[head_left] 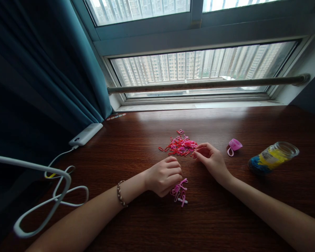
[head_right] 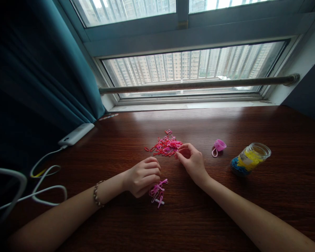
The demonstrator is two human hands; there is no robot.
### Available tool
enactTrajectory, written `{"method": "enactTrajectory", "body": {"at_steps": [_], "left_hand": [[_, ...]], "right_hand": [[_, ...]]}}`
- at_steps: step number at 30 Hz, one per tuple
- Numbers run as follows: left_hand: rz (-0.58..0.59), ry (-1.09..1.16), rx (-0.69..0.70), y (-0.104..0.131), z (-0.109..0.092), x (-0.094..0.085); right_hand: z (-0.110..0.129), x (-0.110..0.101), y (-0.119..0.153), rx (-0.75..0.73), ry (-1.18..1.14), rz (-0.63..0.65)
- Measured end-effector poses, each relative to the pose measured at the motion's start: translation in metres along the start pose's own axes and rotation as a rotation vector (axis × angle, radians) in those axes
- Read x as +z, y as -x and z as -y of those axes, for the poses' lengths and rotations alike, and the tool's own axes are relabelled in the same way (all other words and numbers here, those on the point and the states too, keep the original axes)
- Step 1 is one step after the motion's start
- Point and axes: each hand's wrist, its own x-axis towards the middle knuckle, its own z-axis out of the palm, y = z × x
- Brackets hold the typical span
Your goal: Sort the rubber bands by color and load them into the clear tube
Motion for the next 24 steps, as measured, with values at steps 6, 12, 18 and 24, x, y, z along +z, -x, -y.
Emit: {"method": "enactTrajectory", "body": {"at_steps": [6, 12, 18, 24], "left_hand": [[-0.142, -0.109, -0.229, 0.004, 0.014, 0.003], [-0.192, -0.224, -0.54, 0.004, 0.028, 0.011], [-0.119, -0.221, -0.576, 0.005, 0.029, 0.014], [-0.111, -0.221, -0.578, 0.004, 0.029, 0.015]], "right_hand": [[0.005, 0.004, 0.007, -0.144, 0.166, 0.07], [0.024, 0.009, 0.021, -0.436, 0.342, 0.517], [0.024, 0.01, 0.021, -0.441, 0.349, 0.535], [0.009, 0.005, 0.006, -0.479, 0.538, 0.238]]}}
